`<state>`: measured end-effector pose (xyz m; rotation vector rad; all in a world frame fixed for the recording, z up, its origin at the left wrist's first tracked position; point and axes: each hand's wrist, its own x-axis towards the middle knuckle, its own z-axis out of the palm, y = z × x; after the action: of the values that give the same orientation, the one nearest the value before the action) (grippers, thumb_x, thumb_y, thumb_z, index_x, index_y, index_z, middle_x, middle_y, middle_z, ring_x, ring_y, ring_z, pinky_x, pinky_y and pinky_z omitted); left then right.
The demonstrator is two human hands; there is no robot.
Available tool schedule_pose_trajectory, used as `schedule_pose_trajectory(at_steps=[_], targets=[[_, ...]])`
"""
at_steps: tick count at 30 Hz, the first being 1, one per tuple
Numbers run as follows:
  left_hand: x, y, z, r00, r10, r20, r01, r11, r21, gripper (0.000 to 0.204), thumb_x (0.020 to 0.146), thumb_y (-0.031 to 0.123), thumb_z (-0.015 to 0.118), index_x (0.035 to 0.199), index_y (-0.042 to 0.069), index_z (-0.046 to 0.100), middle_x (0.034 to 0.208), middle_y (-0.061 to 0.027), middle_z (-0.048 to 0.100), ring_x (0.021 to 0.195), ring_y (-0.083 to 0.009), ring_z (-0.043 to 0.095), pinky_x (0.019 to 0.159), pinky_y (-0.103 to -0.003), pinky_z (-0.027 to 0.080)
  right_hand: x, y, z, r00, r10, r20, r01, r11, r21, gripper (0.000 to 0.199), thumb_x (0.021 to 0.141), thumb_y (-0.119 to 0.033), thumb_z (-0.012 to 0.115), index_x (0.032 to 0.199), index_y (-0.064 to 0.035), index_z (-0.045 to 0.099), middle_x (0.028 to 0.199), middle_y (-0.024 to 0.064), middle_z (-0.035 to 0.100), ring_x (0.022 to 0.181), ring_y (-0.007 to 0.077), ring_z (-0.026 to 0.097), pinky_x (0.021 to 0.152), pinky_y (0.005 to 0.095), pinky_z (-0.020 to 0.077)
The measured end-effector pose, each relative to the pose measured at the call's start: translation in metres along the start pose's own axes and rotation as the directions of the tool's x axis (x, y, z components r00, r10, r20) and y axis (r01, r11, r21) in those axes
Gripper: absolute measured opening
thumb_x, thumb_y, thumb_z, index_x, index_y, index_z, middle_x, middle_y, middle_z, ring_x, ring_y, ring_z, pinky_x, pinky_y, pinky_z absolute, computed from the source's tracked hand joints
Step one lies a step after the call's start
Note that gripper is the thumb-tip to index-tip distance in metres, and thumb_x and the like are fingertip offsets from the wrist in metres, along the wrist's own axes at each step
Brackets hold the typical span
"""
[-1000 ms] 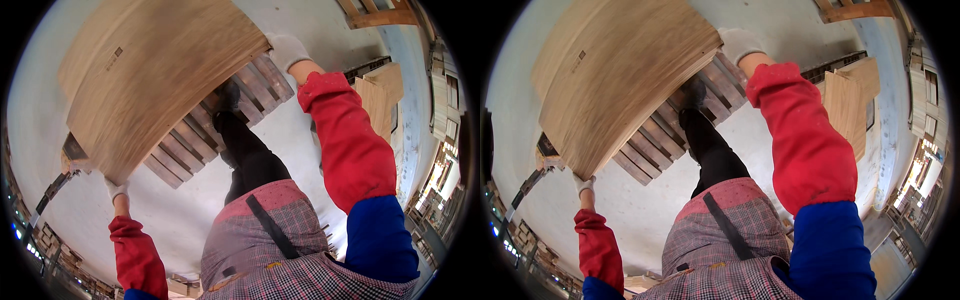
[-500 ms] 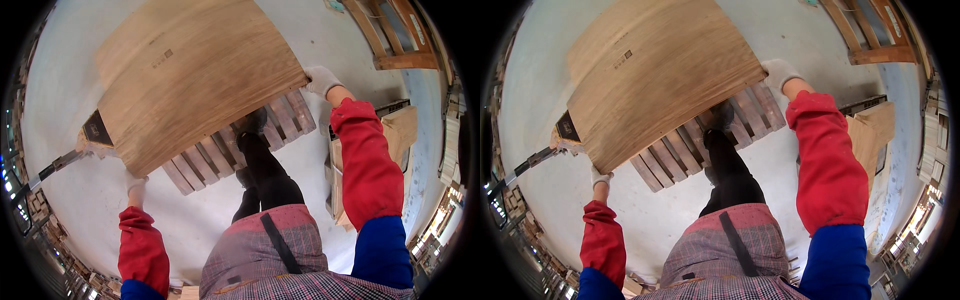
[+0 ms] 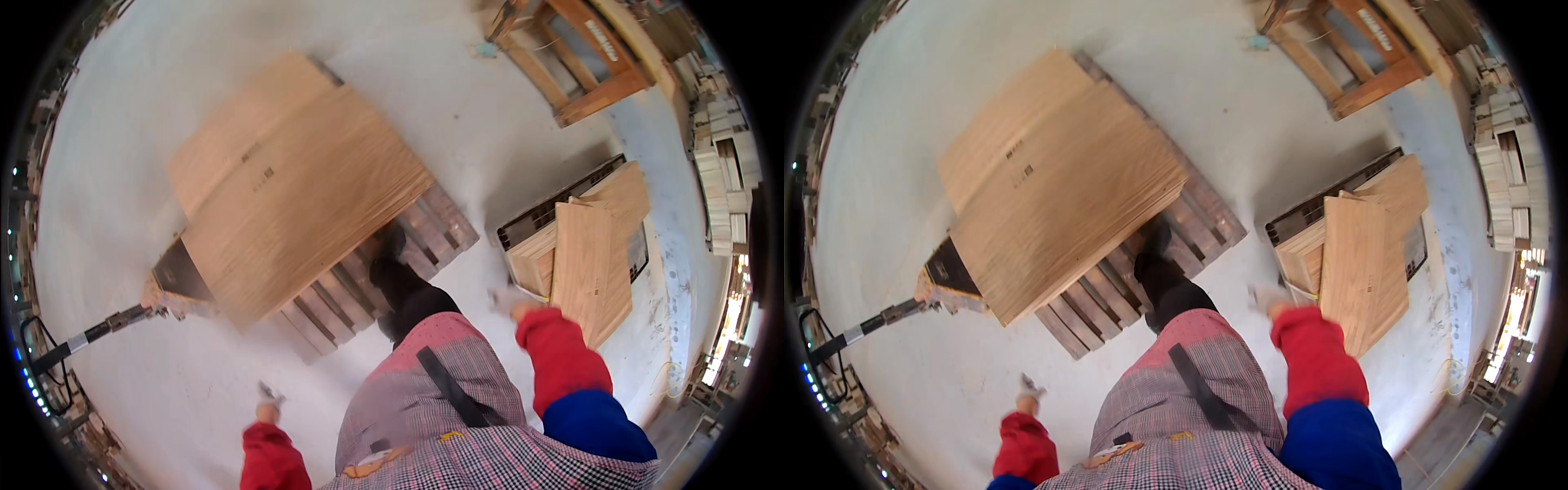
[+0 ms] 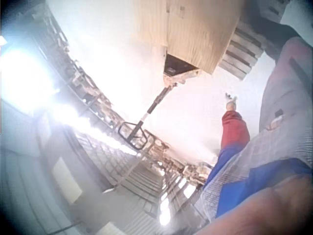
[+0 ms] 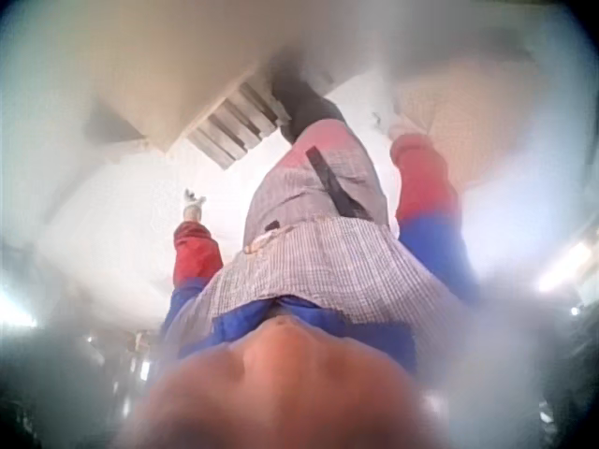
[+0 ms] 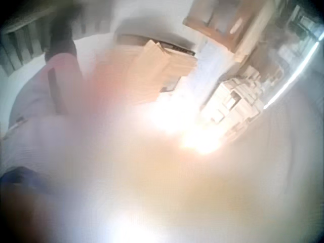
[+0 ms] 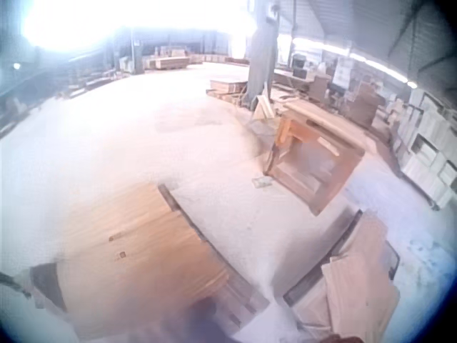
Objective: The person moves wooden panels from one stack to another on separate pallets, then carries a panel to an industrial machine and places it on the machine bed.
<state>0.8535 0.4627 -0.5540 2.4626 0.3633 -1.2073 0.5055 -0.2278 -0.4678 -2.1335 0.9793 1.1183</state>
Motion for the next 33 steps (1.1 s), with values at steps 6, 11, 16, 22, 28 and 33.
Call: schedule_pose_trajectory(at_steps=[6, 11, 16, 22, 28, 33], targets=[[-0.065, -0.030, 0.062, 0.884, -0.178, 0.432, 0.182, 0.983, 0.033, 0.080, 0.067, 0.009, 0.072, 0.133, 0.010, 0.026, 0.120, -0.0134, 0.048, 0.100, -0.0250, 0.050, 0.076, -0.041, 0.047, -0.171, 0.104, 0.173, 0.784, 0.084, 0.616, -0.165, 0.983, 0.075, 0.046, 0.071, -0.041, 0.063, 0.105, -0.0098, 0.063, 0.107, 0.0082, 0.062, 0.098, 0.0272, 0.057, 0.086, 0.0400, 0.0425], [-0.028, 0.003, 0.087, 0.888, 0.068, 0.454, 0.098, 0.938, -0.332, 0.073, 0.070, 0.006, 0.069, 0.131, 0.011, 0.029, 0.119, -0.0155, 0.046, 0.098, -0.0268, 0.050, 0.079, -0.041, 0.046, -0.151, 0.084, 0.142, 0.906, 0.206, 0.369, -0.392, 0.738, 0.549, 0.038, 0.072, -0.036, 0.062, 0.096, -0.0068, 0.065, 0.094, 0.0136, 0.064, 0.086, 0.0223, 0.060, 0.079, 0.0339, 0.0464], [0.007, 0.107, 0.057, 0.922, 0.316, 0.225, -0.337, 0.939, 0.063, 0.082, 0.064, 0.010, 0.074, 0.131, 0.004, 0.028, 0.110, -0.0140, 0.050, 0.095, -0.0228, 0.051, 0.078, -0.035, 0.047, -0.036, 0.023, 0.046, 0.816, 0.121, -0.565, 0.198, 0.860, 0.470, 0.044, 0.070, -0.028, 0.063, 0.105, -0.0017, 0.058, 0.092, 0.0185, 0.062, 0.086, 0.0304, 0.060, 0.077, 0.0371, 0.0465], [-0.021, 0.234, 0.009, 0.906, 0.215, -0.364, -0.073, 0.928, 0.365, 0.095, 0.061, 0.012, 0.073, 0.138, 0.015, 0.018, 0.125, -0.0164, 0.043, 0.113, -0.0288, 0.045, 0.096, -0.035, 0.037, 0.045, -0.101, -0.130, 0.734, -0.094, -0.673, 0.393, 0.867, 0.308, 0.045, 0.073, -0.021, 0.063, 0.112, -0.0029, 0.052, 0.099, 0.0199, 0.060, 0.093, 0.0354, 0.056, 0.080, 0.0405, 0.0445], [0.012, 0.265, -0.011, 0.774, 0.316, -0.548, -0.059, 0.898, 0.435, 0.104, 0.059, 0.007, 0.073, 0.141, 0.017, 0.010, 0.133, -0.0160, 0.036, 0.118, -0.0302, 0.041, 0.097, -0.034, 0.036, 0.131, -0.134, -0.185, 0.718, -0.197, -0.668, 0.334, 0.939, 0.083, 0.039, 0.074, -0.021, 0.062, 0.109, -0.0063, 0.052, 0.097, 0.0204, 0.059, 0.093, 0.0366, 0.055, 0.079, 0.0423, 0.0453], [0.040, 0.247, -0.012, 0.695, 0.438, -0.570, -0.309, 0.898, 0.313, 0.105, 0.058, 0.003, 0.072, 0.141, 0.019, 0.009, 0.133, -0.0151, 0.037, 0.117, -0.0287, 0.043, 0.095, -0.034, 0.038, 0.139, -0.148, -0.188, 0.766, -0.148, -0.625, 0.222, 0.974, 0.041, 0.024, 0.075, -0.017, 0.058, 0.097, -0.0073, 0.054, 0.089, 0.0186, 0.061, 0.086, 0.0374, 0.056, 0.073, 0.0446, 0.0461]])
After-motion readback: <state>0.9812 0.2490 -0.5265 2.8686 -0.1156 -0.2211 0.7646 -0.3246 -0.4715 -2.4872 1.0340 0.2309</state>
